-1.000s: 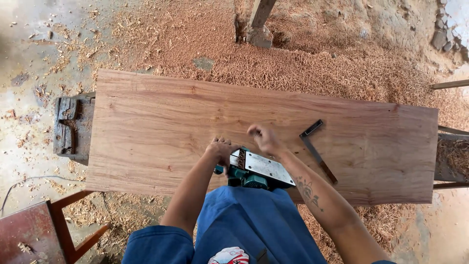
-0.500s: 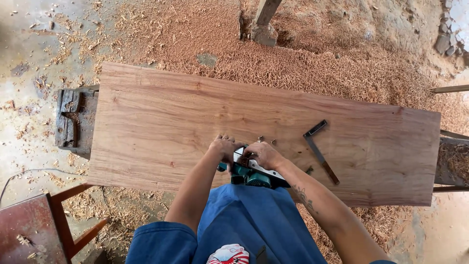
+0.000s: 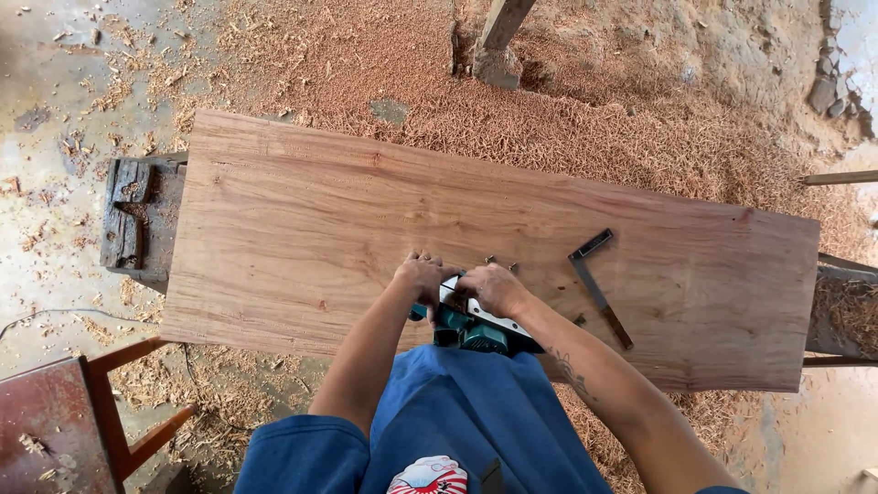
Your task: Adjusting and assembling the components of an electric hand planer on a workbench.
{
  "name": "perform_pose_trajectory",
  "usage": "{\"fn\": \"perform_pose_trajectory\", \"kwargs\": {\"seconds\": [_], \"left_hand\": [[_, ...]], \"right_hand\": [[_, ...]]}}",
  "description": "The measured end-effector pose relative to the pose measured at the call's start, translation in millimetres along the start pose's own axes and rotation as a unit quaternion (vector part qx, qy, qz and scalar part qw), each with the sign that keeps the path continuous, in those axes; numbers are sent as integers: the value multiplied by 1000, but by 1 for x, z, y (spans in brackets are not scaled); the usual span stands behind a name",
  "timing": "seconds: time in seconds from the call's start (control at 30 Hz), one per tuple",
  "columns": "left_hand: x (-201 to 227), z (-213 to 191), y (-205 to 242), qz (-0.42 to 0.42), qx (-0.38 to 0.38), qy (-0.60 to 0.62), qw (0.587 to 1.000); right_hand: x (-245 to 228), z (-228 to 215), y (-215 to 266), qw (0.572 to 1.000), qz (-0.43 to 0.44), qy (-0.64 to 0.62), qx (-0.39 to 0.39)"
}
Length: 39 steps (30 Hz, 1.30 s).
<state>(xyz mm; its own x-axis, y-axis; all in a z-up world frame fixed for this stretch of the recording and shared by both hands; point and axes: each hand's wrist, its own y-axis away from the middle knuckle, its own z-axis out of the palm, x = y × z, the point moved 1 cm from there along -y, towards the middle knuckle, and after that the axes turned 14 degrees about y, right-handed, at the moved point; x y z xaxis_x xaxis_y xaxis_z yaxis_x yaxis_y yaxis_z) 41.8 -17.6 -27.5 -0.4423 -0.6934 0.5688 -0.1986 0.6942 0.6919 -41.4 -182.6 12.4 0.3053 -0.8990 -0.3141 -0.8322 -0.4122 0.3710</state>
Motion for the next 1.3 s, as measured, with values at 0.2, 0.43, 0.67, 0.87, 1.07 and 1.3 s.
{"fn": "perform_pose_trajectory", "kwargs": {"seconds": [0.2,0.43,0.67,0.87,1.07,1.3], "left_hand": [[-4,4,0,12,23,8,1000],[14,38,61,126,286,68,947],[52,82,93,175,361,382,832],[26,79,73,137,471,443,750],[6,56,40,13,506,381,773],[2,44,-12,-51,512,300,803]], "right_hand": [[-9,16,1,993,115,-14,-23],[7,60,-17,965,252,-49,-48],[7,61,-21,915,359,-174,-66],[17,61,-16,899,350,-245,-93],[31,77,-3,904,332,-255,-90],[36,94,-3,945,294,-143,17]]}}
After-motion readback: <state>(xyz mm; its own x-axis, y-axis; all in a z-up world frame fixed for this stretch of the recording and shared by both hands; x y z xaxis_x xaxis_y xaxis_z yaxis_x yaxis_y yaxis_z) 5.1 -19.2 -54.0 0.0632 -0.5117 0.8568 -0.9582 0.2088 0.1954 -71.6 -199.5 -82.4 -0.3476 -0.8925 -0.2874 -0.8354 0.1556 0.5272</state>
